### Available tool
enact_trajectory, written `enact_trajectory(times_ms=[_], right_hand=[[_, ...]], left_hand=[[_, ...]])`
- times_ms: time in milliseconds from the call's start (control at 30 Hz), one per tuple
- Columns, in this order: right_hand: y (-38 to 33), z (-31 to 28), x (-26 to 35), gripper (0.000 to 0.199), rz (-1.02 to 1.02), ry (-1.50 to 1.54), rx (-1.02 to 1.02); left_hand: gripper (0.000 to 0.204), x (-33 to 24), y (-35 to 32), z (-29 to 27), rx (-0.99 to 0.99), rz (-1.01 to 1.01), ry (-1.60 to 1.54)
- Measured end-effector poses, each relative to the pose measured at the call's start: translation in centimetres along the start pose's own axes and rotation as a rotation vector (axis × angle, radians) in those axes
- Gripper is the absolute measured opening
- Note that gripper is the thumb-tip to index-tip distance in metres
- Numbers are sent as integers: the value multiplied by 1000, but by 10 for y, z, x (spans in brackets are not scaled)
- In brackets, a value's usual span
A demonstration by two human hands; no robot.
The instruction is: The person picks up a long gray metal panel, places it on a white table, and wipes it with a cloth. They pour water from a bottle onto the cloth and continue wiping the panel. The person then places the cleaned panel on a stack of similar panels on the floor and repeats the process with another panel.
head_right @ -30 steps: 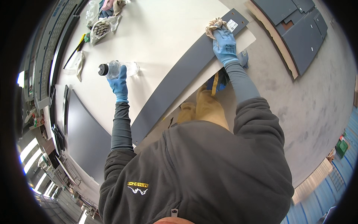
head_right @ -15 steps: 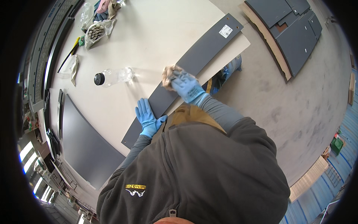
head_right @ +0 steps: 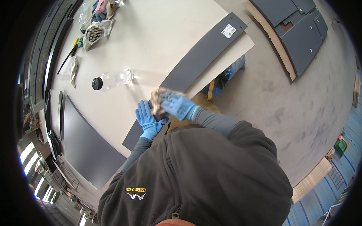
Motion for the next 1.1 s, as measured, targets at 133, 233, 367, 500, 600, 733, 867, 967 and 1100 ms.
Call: enact_trajectory(times_ms=[133,233,367,500,600,733,867,967,1100], right_hand=[[6,-30,-63,36,53,-194,-15],[-3,-93,-208,34,511,-156,-91],[29,-121,-166,38,364,-421,-233],[46,-10,13,51,244,-16,126],[28,18,31,56,211,62,83],[10,19,20,68,223,62,-74],[29,4,33,58,214,-105,-171],[51,-12,66,55,244,-107,-309],[72,80,198,56,167,-112,135]], left_hand=[[131,-1,1,-5,-55,3,-30],[132,5,-4,2,7,-50,-35],[131,6,-2,0,-2,-59,-45],[126,3,6,-8,-48,-44,-96],[123,19,-10,-20,-89,-114,-217],[105,124,-135,-84,-462,-821,-16],[71,200,-274,-76,-440,-1337,-297],[43,220,-292,-56,-411,-1279,-595],[41,236,-306,-48,-465,-1327,-773]])
Point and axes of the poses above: each hand's wrist, its own y-axis towards the middle knuckle, its own z-axis out of the palm, x = y × z, the point moved 10 cm from there along y, towards the middle knuckle, and after that the axes turned 15 degrees about -x, right-handed, at the moved point
